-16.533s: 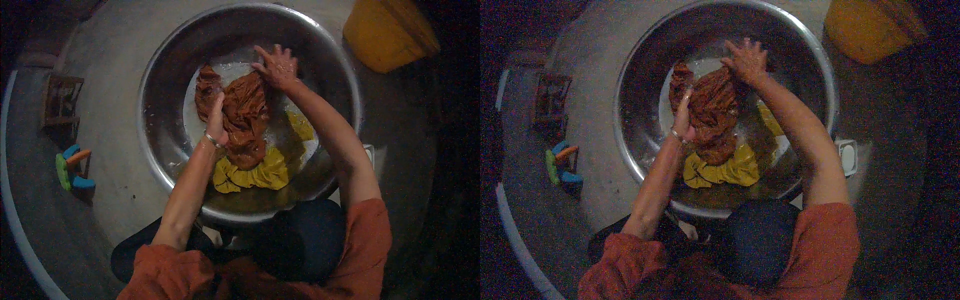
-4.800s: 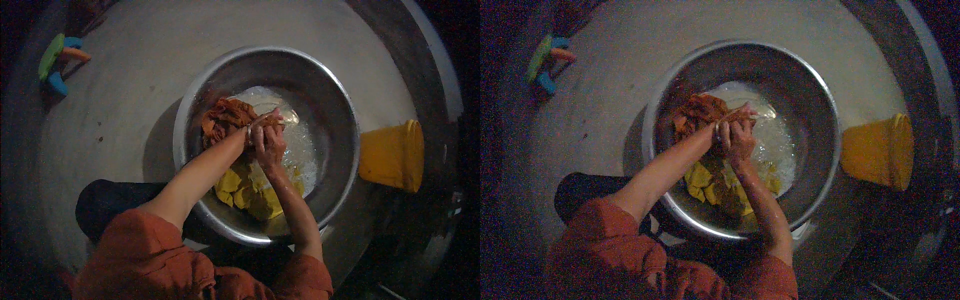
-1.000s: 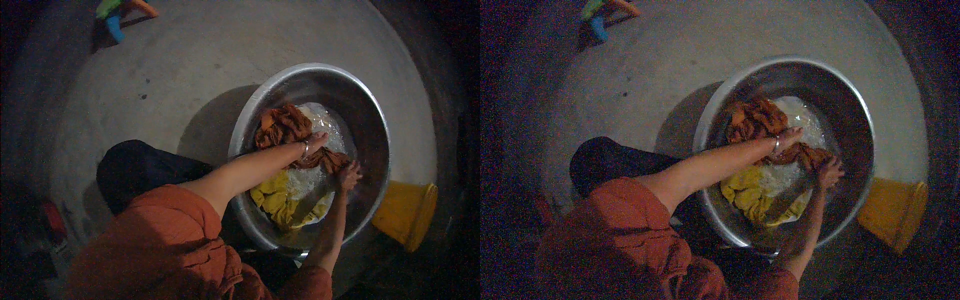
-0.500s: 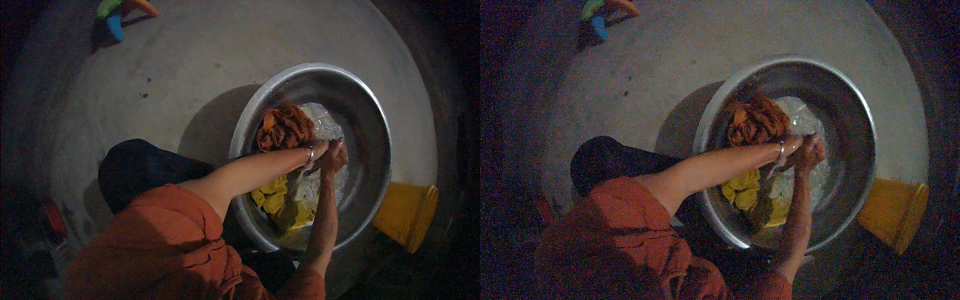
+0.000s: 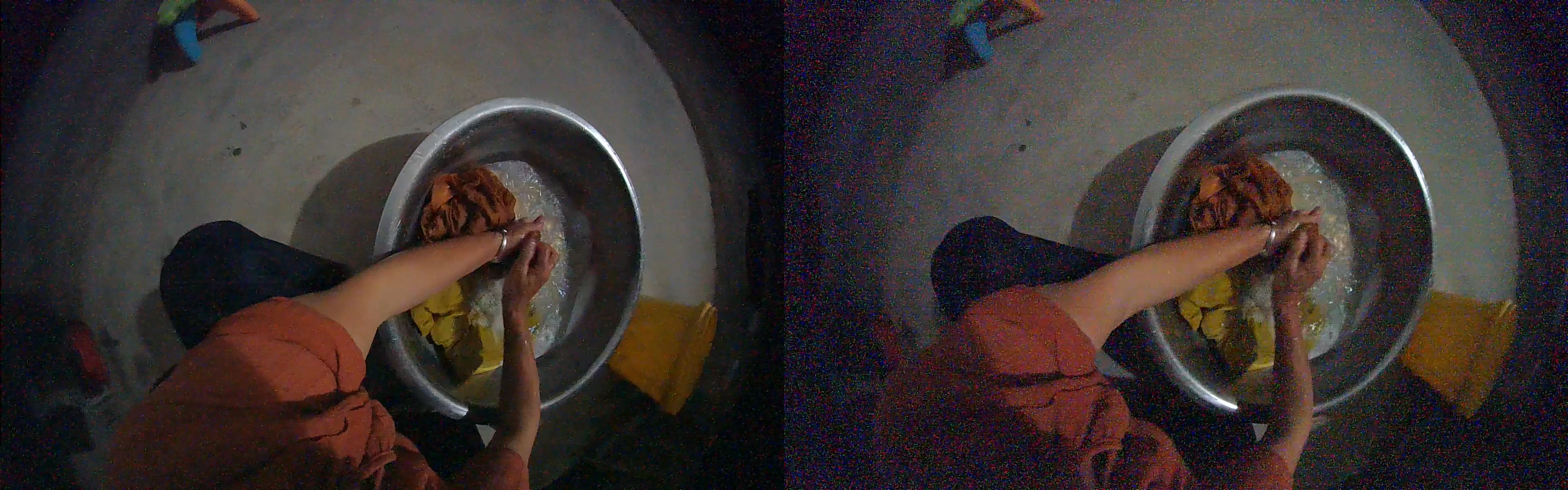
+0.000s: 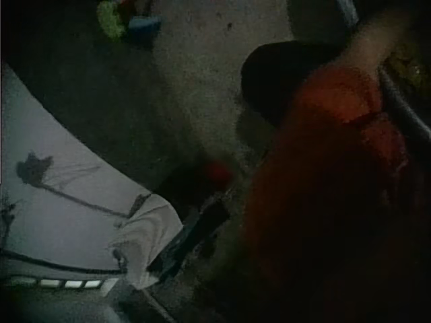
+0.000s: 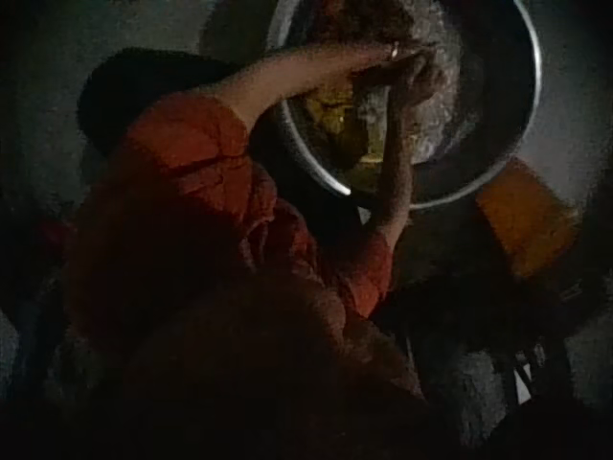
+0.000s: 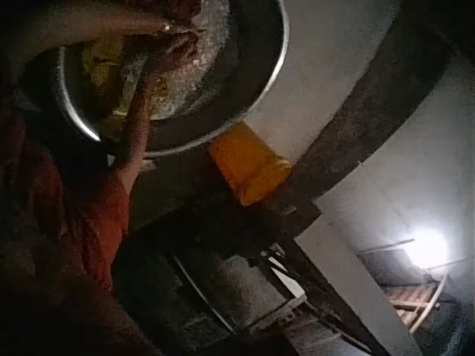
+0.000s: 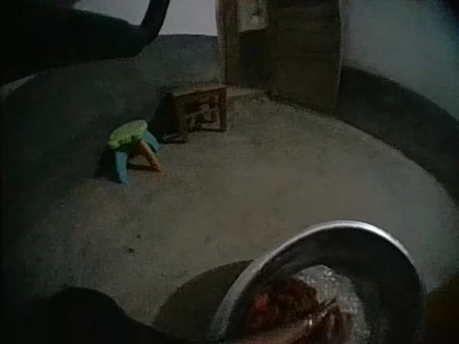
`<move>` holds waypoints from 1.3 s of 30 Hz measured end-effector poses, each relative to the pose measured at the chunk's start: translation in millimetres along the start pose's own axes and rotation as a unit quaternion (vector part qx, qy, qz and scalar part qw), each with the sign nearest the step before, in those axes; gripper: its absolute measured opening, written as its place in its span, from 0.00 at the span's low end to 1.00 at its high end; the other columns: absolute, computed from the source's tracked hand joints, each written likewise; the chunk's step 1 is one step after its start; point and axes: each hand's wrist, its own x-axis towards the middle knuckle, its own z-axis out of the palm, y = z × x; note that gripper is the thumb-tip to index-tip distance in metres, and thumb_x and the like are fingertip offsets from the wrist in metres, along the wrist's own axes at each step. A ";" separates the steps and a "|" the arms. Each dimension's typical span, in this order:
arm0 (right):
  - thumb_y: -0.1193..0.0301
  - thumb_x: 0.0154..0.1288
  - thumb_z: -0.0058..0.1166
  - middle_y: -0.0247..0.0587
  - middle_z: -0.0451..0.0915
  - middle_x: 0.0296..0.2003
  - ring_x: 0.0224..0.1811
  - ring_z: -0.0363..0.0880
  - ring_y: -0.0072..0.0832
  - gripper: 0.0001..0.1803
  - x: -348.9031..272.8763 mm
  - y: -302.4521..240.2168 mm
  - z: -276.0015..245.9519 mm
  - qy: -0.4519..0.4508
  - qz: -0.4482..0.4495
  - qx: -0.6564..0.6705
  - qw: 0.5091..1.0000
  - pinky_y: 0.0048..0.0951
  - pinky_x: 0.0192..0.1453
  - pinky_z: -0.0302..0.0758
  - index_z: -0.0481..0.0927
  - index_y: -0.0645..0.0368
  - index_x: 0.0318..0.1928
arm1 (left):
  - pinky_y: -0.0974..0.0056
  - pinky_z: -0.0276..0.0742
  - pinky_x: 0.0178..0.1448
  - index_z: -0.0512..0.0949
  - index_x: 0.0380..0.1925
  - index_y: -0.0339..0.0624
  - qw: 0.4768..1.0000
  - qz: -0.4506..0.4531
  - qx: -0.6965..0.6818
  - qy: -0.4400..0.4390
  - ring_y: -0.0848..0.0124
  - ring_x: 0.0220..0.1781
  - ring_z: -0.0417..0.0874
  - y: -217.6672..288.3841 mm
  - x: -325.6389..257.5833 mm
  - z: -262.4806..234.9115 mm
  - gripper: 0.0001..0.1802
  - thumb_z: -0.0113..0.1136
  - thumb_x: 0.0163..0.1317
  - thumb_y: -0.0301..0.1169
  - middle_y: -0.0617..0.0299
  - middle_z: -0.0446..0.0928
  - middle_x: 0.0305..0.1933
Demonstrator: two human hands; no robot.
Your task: The person is hand-washing clothes in a large metal basin filled with soapy water. They scrub and wring out a brown cloth and a yellow cloth repeatedly, alternating between the two items throughout the video.
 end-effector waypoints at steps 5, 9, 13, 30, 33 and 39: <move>0.67 0.61 0.45 0.44 0.72 0.27 0.32 0.71 0.31 0.12 13.5 6.5 12.7 0.028 -0.066 0.047 0.996 0.30 0.34 0.68 0.75 0.64 0.28 | 0.60 0.61 0.55 0.65 0.50 0.37 0.996 -0.026 -0.080 -0.029 0.66 0.52 0.66 -48.9 46.7 17.4 0.31 0.40 0.59 0.53 0.57 0.66 0.52; 0.62 0.59 0.46 0.48 0.75 0.38 0.36 0.75 0.38 0.13 54.2 54.9 10.4 -0.025 0.128 0.077 0.988 0.33 0.35 0.72 0.76 0.59 0.34 | 0.57 0.62 0.54 0.65 0.50 0.37 0.998 0.007 -0.049 0.035 0.63 0.51 0.67 -67.4 79.0 -4.3 0.32 0.38 0.59 0.55 0.57 0.66 0.52; 0.53 0.58 0.44 0.48 0.71 0.44 0.38 0.74 0.37 0.22 41.5 157.4 -55.0 0.022 -0.062 -0.409 0.910 0.36 0.35 0.72 0.72 0.55 0.46 | 0.57 0.60 0.58 0.60 0.55 0.38 0.997 -0.057 0.049 0.027 0.63 0.59 0.62 1.0 7.2 34.6 0.36 0.41 0.56 0.56 0.55 0.60 0.59; 0.62 0.62 0.44 0.42 0.76 0.23 0.24 0.74 0.34 0.15 28.6 51.5 -15.7 0.000 0.065 -0.076 0.995 0.30 0.31 0.69 0.77 0.62 0.32 | 0.61 0.67 0.39 0.72 0.38 0.49 0.981 -0.154 -0.114 0.006 0.70 0.39 0.69 3.6 -3.4 35.8 0.24 0.46 0.55 0.56 0.64 0.72 0.39; 0.57 0.60 0.44 0.42 0.76 0.32 0.26 0.74 0.37 0.19 59.4 82.9 -30.8 -0.077 0.185 -0.080 0.976 0.33 0.32 0.71 0.72 0.59 0.42 | 0.48 0.65 0.44 0.65 0.52 0.47 0.991 -0.116 -0.050 -0.045 0.58 0.44 0.70 -23.6 20.8 18.3 0.32 0.38 0.56 0.58 0.55 0.70 0.49; 0.56 0.59 0.45 0.48 0.75 0.33 0.33 0.73 0.41 0.20 22.3 168.8 -58.1 -0.038 -0.016 -0.468 0.883 0.39 0.37 0.69 0.75 0.60 0.41 | 0.59 0.58 0.59 0.61 0.55 0.47 0.997 0.038 0.056 0.031 0.66 0.58 0.63 -26.5 19.1 2.6 0.31 0.44 0.57 0.53 0.61 0.64 0.56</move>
